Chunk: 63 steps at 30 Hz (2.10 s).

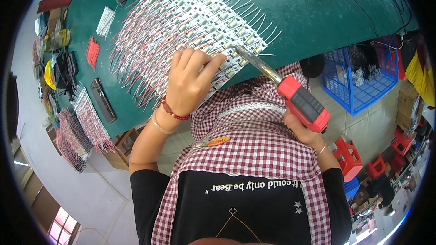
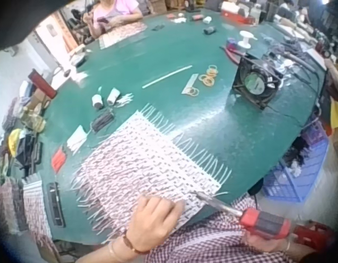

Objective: The person uses a soldering iron to attach red and white wires to a large LED panel on a green workbench. They repeatedly pick up wires, position them on the panel, and apply the soldering iron to secure the connections.

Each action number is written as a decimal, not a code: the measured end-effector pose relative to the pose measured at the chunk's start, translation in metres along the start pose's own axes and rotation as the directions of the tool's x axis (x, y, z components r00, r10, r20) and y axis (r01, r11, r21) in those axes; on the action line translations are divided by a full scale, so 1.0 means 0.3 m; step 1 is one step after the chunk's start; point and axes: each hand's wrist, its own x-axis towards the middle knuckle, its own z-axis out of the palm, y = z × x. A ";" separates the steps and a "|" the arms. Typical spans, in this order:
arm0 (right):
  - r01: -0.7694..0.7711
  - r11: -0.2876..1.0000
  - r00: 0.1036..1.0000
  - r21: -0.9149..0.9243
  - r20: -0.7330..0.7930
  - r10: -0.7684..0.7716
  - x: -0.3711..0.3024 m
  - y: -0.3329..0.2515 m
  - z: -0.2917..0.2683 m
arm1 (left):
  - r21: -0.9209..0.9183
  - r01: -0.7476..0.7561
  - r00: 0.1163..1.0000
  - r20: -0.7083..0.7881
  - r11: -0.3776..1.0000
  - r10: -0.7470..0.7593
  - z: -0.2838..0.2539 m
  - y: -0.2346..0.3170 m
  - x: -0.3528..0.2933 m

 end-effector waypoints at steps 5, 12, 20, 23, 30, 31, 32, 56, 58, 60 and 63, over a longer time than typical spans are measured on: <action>-0.006 1.000 1.000 -0.027 -0.021 0.005 -0.038 0.040 -0.023 | -0.109 0.058 0.998 0.024 0.992 -0.056 0.037 0.011 -0.028; 0.022 0.977 0.999 -0.211 -0.021 -0.027 -0.037 0.061 -0.038 | -0.106 0.063 0.997 0.043 0.992 -0.058 0.047 0.017 -0.026; 0.022 0.927 1.000 -0.373 0.011 -0.019 -0.036 0.062 -0.037 | -0.080 0.036 0.999 0.035 0.996 -0.034 0.051 0.027 -0.017; 0.065 0.930 0.998 -0.362 0.005 -0.068 -0.038 0.051 -0.039 | -0.075 0.025 0.998 0.051 0.997 -0.021 0.042 0.028 -0.009; 0.108 0.916 0.991 -0.387 -0.035 -0.132 -0.038 0.046 -0.035 | 0.040 -0.017 0.998 0.064 0.999 0.015 0.031 0.028 -0.003; 0.115 0.919 0.989 -0.378 -0.041 -0.141 -0.040 0.047 -0.033 | 0.054 -0.020 0.998 0.061 0.998 0.017 0.030 0.028 -0.003; 0.114 0.922 0.988 -0.371 -0.051 -0.143 -0.045 0.053 -0.034 | 0.068 -0.023 0.998 0.057 0.997 0.020 0.027 0.028 -0.005; 0.038 0.919 0.999 -0.394 -0.021 -0.050 -0.078 0.052 -0.035 | -0.034 -0.009 0.997 0.071 0.999 0.011 0.048 0.086 -0.013; 0.062 0.899 0.998 -0.433 0.006 -0.065 -0.088 0.067 -0.050 | -0.025 -0.017 0.996 0.082 1.000 0.019 0.046 0.088 -0.008; 0.056 0.907 0.998 -0.418 0.024 -0.050 -0.096 0.081 -0.066 | -0.021 -0.019 0.996 0.091 1.000 0.020 0.043 0.087 -0.006; 0.029 0.938 1.000 -0.344 0.016 -0.025 -0.097 0.083 -0.072 | -0.028 -0.018 0.996 0.091 0.999 0.020 0.045 0.087 -0.007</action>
